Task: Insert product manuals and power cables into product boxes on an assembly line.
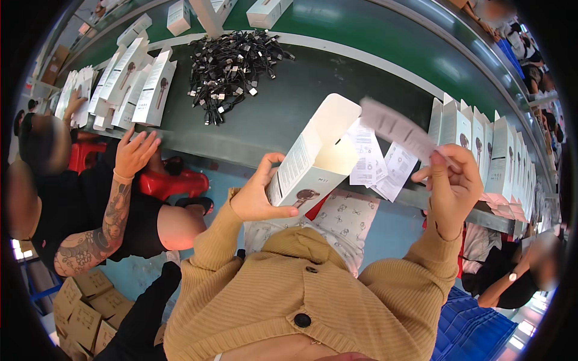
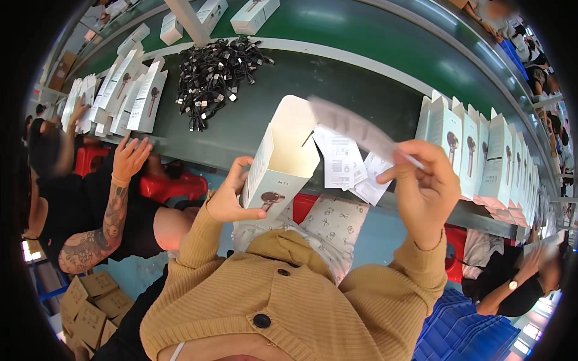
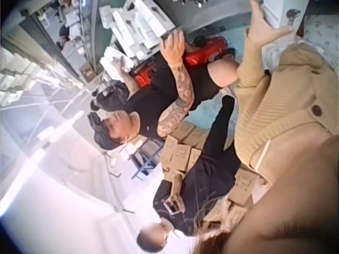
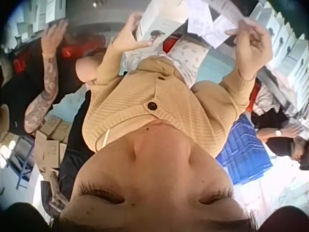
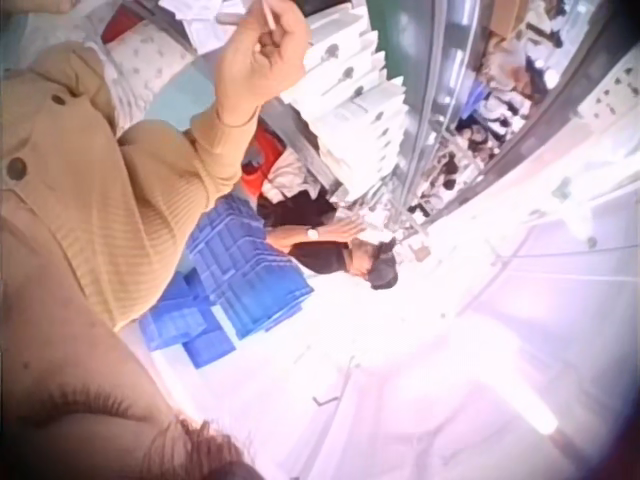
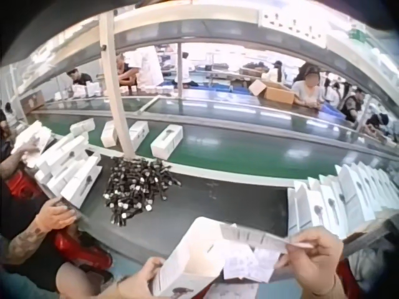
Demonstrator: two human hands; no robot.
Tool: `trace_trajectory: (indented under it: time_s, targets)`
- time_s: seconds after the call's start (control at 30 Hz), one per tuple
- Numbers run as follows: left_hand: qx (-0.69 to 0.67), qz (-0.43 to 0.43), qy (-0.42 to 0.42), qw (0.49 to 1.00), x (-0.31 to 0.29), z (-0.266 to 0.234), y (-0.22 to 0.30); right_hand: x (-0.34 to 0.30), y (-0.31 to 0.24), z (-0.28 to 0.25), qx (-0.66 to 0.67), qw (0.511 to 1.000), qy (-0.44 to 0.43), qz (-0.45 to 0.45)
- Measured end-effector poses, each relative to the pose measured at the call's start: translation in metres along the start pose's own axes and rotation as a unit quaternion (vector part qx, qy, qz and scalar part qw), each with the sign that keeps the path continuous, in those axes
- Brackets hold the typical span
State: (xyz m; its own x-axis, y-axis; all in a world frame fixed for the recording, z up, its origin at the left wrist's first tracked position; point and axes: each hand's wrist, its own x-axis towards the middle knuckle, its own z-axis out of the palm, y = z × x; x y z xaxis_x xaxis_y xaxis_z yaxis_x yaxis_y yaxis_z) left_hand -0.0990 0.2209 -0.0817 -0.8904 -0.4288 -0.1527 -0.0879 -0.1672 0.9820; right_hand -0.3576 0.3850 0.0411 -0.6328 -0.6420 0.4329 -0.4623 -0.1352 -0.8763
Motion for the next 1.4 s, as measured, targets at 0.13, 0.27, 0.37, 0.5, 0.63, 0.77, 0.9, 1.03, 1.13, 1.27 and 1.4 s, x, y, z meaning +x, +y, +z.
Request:
trace_trajectory:
  time_s: [0.13, 0.27, 0.37, 0.5, 0.63, 0.77, 0.9, 1.03, 1.13, 1.27, 1.4]
  targets:
    - [-0.001, 0.007, -0.031, 0.999, 0.000, 0.003, 0.001, 0.010, -0.008, 0.005, 0.002, 0.987, -0.137, 0.088]
    - [0.027, 0.002, -0.062, 0.998, -0.002, 0.001, 0.002, 0.019, -0.003, 0.015, -0.063, 0.965, -0.221, 0.124]
    - [0.062, 0.013, -0.084, 0.994, -0.004, 0.000, -0.007, 0.026, 0.001, 0.028, -0.133, 0.937, -0.320, 0.040]
    - [-0.003, 0.012, -0.072, 0.997, -0.007, 0.002, -0.010, 0.027, -0.002, 0.064, -0.119, 0.891, -0.439, -0.010]
    - [-0.026, -0.013, -0.032, 0.999, -0.019, -0.002, -0.020, 0.030, -0.004, 0.087, -0.111, 0.888, -0.442, -0.063]
    - [-0.087, 0.028, 0.033, 0.995, -0.036, -0.006, -0.054, 0.047, 0.006, 0.111, -0.093, 0.957, -0.270, -0.043]
    - [-0.104, 0.069, 0.115, 0.986, -0.046, -0.008, -0.060, 0.067, 0.053, 0.181, -0.151, 0.943, -0.292, -0.051]
    - [-0.116, 0.146, 0.219, 0.958, -0.054, -0.019, -0.081, 0.073, 0.060, 0.253, -0.286, 0.897, -0.337, 0.012]
    - [-0.124, 0.163, 0.252, 0.946, -0.059, -0.022, -0.077, 0.055, 0.077, 0.301, -0.323, 0.903, -0.281, -0.022]
    - [-0.093, 0.163, 0.224, 0.956, -0.061, -0.031, -0.074, 0.047, 0.088, 0.321, -0.320, 0.903, -0.284, -0.031]
    - [-0.071, 0.157, 0.235, 0.957, -0.056, -0.027, -0.079, 0.050, 0.091, 0.309, -0.297, 0.912, -0.281, -0.035]
